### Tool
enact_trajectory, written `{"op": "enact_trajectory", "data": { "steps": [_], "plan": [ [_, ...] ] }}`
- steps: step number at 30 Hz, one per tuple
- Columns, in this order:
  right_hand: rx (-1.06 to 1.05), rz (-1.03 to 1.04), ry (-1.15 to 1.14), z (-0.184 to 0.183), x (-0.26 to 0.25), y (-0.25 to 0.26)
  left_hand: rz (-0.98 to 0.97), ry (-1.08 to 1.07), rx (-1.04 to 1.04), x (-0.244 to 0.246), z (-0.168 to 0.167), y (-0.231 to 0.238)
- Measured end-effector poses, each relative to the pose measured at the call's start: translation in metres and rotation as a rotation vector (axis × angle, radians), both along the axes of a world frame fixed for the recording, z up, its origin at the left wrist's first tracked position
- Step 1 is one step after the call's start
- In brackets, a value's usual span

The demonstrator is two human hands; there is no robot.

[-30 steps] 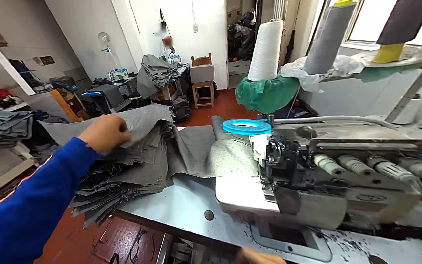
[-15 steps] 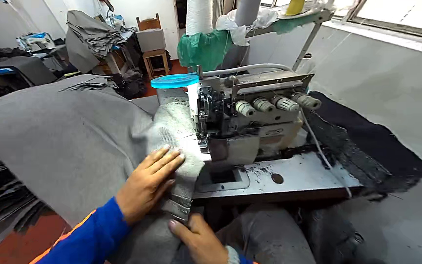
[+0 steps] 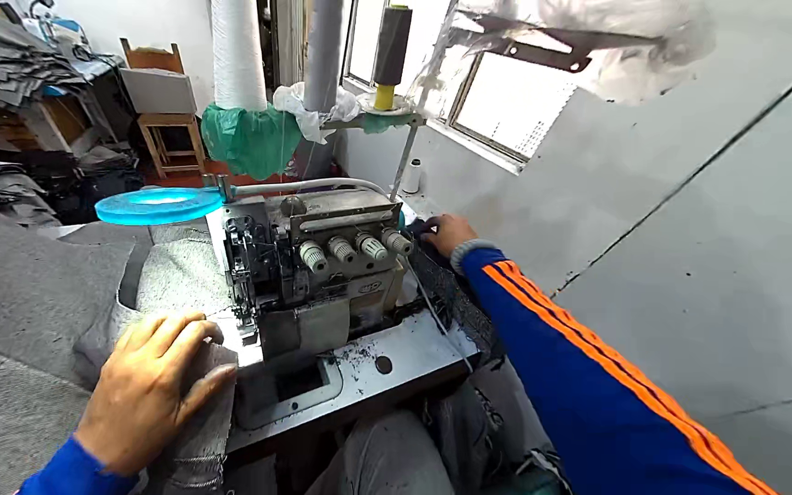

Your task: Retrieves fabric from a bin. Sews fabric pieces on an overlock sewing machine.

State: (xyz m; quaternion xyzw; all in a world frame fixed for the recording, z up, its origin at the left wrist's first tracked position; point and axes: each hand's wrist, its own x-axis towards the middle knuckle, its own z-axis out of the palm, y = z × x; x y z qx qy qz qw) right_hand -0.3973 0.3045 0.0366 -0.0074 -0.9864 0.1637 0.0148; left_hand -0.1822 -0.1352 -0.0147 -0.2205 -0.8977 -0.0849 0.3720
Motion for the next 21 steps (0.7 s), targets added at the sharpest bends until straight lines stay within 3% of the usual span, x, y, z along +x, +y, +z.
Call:
{"op": "enact_trajectory", "data": {
  "steps": [4,6,11,16,21],
  "plan": [
    [0.083,-0.037,-0.051,-0.003,-0.013,-0.013,-0.045,-0.025,-0.003,0.002,0.003,-0.002],
    [-0.017,-0.008,0.051,-0.004,0.001,-0.004,-0.132,-0.114,0.007,0.000,0.011,-0.003],
    [-0.391,0.129,0.419,0.020,0.122,-0.015,-0.451,-0.452,0.179,-0.008,0.043,-0.012],
    [-0.825,0.389,0.580,-0.003,0.240,-0.109,-0.523,-0.520,0.371,0.007,0.062,-0.005],
    [-0.875,0.450,0.548,-0.053,0.252,-0.229,-0.497,-0.423,0.413,0.030,0.076,0.008]
  ]
}}
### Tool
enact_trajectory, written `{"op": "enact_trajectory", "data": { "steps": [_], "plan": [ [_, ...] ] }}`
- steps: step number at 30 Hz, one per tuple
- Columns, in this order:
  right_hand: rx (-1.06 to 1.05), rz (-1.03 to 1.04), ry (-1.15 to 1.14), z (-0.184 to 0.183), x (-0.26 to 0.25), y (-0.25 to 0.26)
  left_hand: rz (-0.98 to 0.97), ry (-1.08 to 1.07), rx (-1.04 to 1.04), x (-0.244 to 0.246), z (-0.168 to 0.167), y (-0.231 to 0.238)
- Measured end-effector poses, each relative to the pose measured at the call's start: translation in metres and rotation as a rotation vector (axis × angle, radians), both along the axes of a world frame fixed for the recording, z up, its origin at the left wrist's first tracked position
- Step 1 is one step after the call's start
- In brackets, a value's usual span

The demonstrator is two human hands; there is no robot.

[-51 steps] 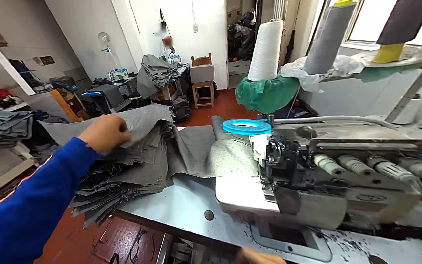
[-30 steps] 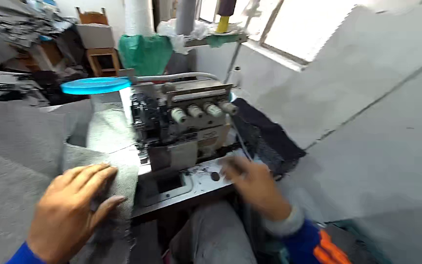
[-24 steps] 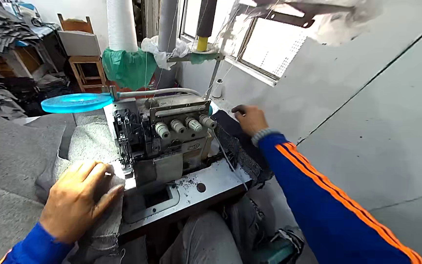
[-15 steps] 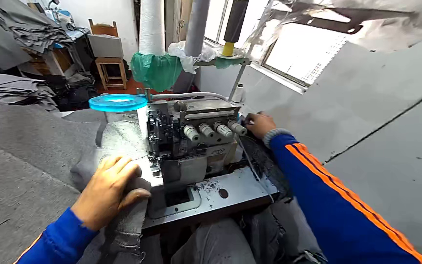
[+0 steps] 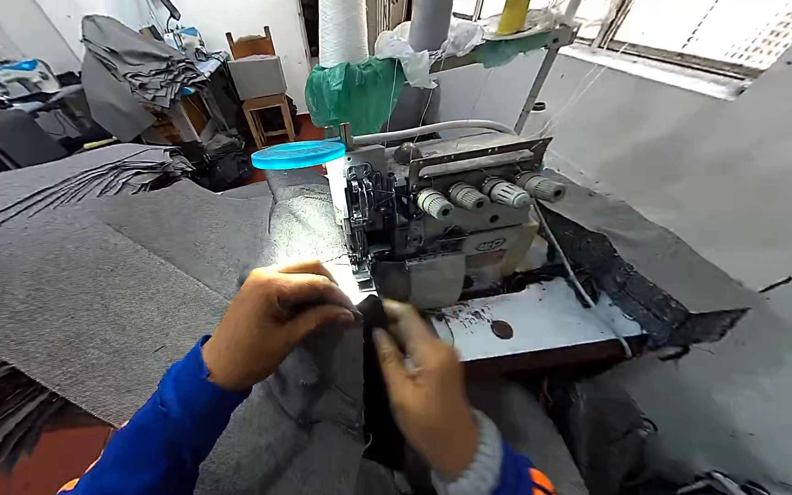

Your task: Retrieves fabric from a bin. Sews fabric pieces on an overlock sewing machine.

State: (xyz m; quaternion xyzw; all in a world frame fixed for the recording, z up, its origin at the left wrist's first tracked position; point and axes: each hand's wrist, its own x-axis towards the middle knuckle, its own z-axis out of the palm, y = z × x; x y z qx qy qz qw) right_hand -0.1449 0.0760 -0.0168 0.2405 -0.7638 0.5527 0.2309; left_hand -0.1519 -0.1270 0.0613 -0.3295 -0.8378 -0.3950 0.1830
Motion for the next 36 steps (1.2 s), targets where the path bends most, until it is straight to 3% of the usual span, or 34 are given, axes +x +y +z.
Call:
{"op": "enact_trajectory", "data": {
  "steps": [8,11,14,18,23,29,33,36],
  "plan": [
    [-0.427,0.294,-0.202,0.000,0.004,-0.034,0.138,-0.109,0.090,0.006,0.004,-0.003],
    [-0.312,0.344,-0.221,-0.014,0.014,-0.030,0.184,-0.066,0.086,-0.006,-0.004,0.001],
    [-0.157,0.367,-0.426,-0.042,0.037,-0.035,0.292,0.113,-0.065,-0.023,-0.034,0.009],
    [-0.139,0.430,-0.546,-0.053,0.048,-0.020,0.585,0.496,-0.303,-0.011,-0.059,0.026],
    [-0.175,0.462,-0.559,-0.044,0.046,0.002,0.703,0.387,-0.590,0.022,-0.054,0.063],
    [-0.380,0.619,-0.600,-0.025,0.015,0.004,0.574,0.229,-0.487,0.011,-0.043,0.056],
    [-0.385,0.651,-0.580,-0.025,0.009,0.012,0.393,0.159,-0.448,0.047,-0.031,0.058],
    [-0.301,0.579,-0.538,-0.024,0.006,0.015,0.342,0.143,-0.468,0.076,-0.040,0.058]
  ]
}}
